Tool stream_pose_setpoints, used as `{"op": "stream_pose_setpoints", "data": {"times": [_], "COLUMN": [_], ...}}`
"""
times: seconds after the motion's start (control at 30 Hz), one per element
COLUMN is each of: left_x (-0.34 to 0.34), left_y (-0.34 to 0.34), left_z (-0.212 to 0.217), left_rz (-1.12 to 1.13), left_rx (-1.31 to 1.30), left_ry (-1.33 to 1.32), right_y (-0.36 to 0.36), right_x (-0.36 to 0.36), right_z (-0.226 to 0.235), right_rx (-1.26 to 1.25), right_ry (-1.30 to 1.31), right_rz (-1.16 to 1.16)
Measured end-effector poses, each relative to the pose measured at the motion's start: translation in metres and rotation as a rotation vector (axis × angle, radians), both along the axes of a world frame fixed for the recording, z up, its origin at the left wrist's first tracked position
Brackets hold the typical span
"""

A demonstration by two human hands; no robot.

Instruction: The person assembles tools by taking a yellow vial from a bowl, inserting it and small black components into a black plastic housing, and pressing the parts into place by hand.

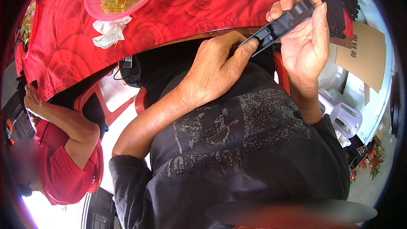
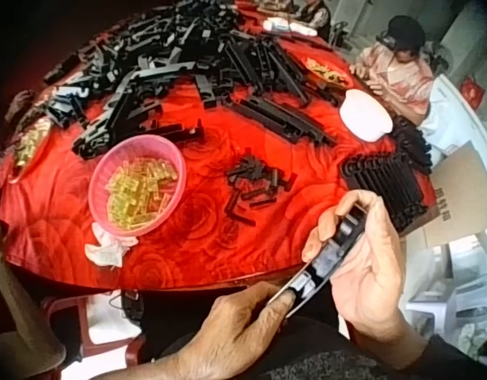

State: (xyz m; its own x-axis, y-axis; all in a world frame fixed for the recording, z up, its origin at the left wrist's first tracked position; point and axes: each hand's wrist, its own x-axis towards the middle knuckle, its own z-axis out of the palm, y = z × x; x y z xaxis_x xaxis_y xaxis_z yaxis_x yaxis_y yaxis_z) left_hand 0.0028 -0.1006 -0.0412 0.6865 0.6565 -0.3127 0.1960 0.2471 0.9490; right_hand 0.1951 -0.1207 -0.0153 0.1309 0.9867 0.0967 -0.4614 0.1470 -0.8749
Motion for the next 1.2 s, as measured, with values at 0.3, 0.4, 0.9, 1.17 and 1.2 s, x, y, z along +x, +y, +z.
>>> {"op": "stream_pose_setpoints", "data": {"times": [0.3,0.4,0.9,1.17,1.2], "left_x": [0.008,0.004,0.011,0.008,0.008], "left_y": [0.001,0.001,0.005,0.005,0.004], "left_z": [-0.004,0.000,0.007,0.002,0.002], "left_rz": [0.139,0.040,0.039,0.006,0.009], "left_rx": [-0.091,-0.016,-0.173,-0.188,-0.188], "left_ry": [-0.039,0.093,-0.064,-0.079,-0.077], "right_y": [-0.001,0.000,0.002,0.005,0.005], "right_x": [0.000,-0.004,-0.010,-0.013,-0.012], "right_z": [-0.005,-0.004,0.000,-0.001,-0.002], "right_rx": [-0.006,-0.003,0.009,-0.022,-0.021], "right_ry": [0.026,0.010,-0.031,-0.074,-0.072], "right_rz": [0.020,0.049,0.052,0.058,0.061]}}
